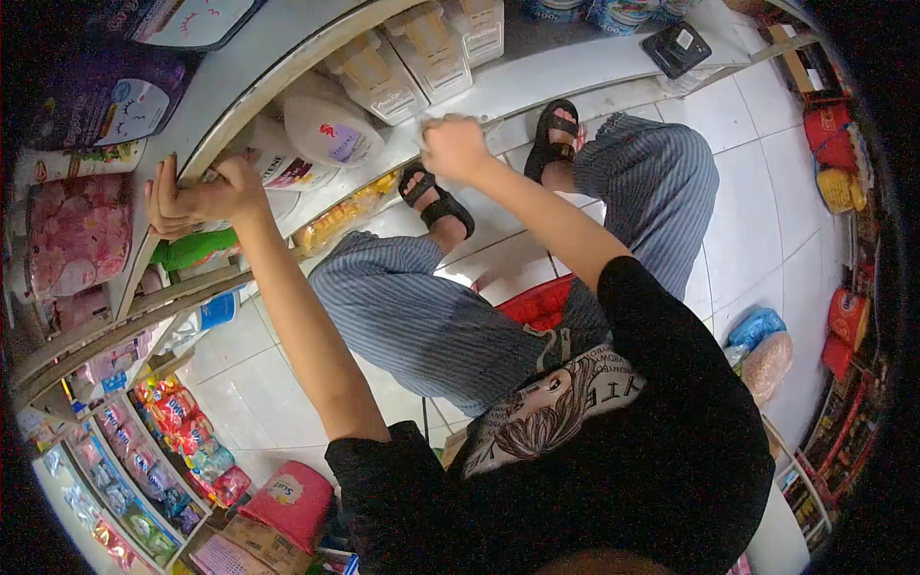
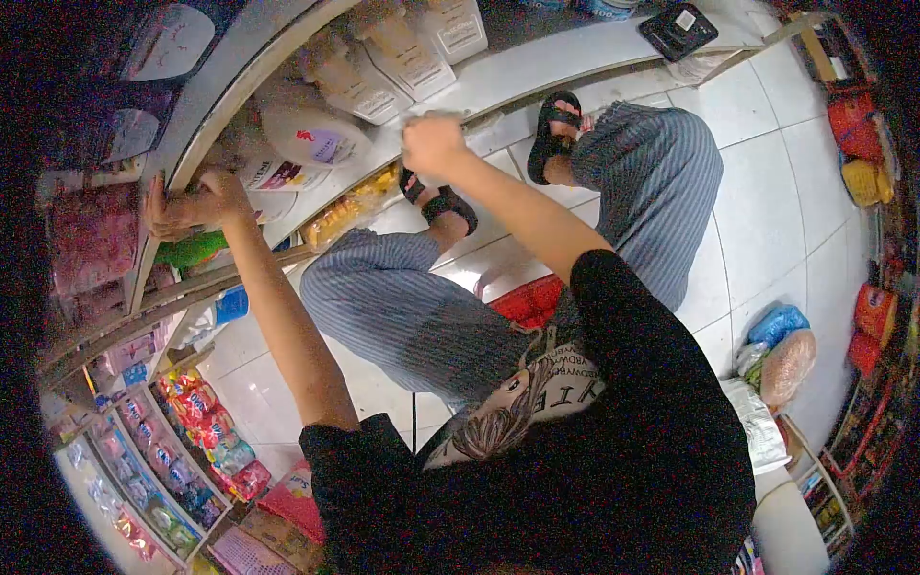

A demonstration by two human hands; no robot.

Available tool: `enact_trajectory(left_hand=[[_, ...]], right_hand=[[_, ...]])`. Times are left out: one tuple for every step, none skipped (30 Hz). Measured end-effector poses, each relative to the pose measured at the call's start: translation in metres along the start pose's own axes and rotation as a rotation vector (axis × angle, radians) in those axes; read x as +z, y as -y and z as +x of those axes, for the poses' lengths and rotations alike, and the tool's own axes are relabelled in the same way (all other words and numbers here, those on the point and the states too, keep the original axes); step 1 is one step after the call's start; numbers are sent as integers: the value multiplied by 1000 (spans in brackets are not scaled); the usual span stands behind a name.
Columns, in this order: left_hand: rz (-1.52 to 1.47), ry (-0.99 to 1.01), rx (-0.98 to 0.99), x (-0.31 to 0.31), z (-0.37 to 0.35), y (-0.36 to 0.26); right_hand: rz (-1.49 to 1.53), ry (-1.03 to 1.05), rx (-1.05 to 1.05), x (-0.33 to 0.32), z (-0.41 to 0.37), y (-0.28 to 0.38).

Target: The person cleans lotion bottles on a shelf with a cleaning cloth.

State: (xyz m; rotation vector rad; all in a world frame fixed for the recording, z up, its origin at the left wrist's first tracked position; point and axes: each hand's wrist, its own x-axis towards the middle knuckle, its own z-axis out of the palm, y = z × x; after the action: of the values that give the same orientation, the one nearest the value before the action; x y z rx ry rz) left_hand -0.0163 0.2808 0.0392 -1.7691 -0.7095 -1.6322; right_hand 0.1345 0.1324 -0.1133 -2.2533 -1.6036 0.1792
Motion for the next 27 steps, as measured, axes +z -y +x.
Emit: enact_trajectory(left_hand=[[-5,-1,7,0,0,1],[-4,-2,9,-1,0,1],[15,13,4,-2,0,0],[36,26,-3,-3,-1,-1],[38,22,-6,-2,0,0],[19,6,24,-1,1,1],[-3,-7,56,-1,1,1],[-5,-6,55,-2,1,-1],[-21,0,43,-3,2,-2],[-36,5,32,-3,3,-3],[-34,3,31,-2,3,-3],[-63,-10,6,-1,2,-4],[-91,-21,-19,0,2,-4],[-89,-22,-20,-1,2,-4],[-46,-16,-22,-1,2,-5],[-3,-11,-25,-1,2,-5],[0,-12,-30,0,2,-5],[-2,-19,-35,0,1,-4],[-3,-24,-41,1,0,-4],[1,-25,-48,2,0,-6],[0,-43,-46,2,2,-7],[-1,-60,-41,2,2,-7],[4,-58,-44,3,2,-6],[-4,-65,-35,4,2,-4],[-14,-72,-27,4,1,-3],[-11,-66,-29,3,0,-1],[3,-47,-2,2,0,2]], right_hand=[[-23,31,28,-3,3,2],[-47,59,56,-5,5,3],[-47,57,55,-6,5,1],[-72,37,38,-6,4,-4],[-100,16,20,-8,3,-11],[-103,17,18,-11,3,-22],[-113,7,60,-17,3,-35],[-121,-5,102,-23,4,-48],[-146,-6,136,-27,3,-62],[-170,-8,168,-33,2,-75],[-179,-4,212,-42,0,-85],[-188,2,255,-50,-2,-95],[-189,2,252,-50,-4,-111],[-228,-83,261,-49,-6,-126],[-266,-168,270,-45,-7,-137],[-269,-167,267,-51,-8,-135],[-250,-172,322,-58,-10,-135],[-233,-176,377,-64,-12,-133],[-240,-174,374,-61,-13,-130],[-207,-168,367,-54,-12,-122],[-172,-160,359,-45,-9,-113],[-105,-133,318,-38,-7,-95],[-38,-105,278,-29,-5,-73],[-23,-145,168,-16,-4,-48],[-37,-95,92,-3,0,-22],[-54,10,23,2,5,5],[-98,-32,-63,13,10,23]])
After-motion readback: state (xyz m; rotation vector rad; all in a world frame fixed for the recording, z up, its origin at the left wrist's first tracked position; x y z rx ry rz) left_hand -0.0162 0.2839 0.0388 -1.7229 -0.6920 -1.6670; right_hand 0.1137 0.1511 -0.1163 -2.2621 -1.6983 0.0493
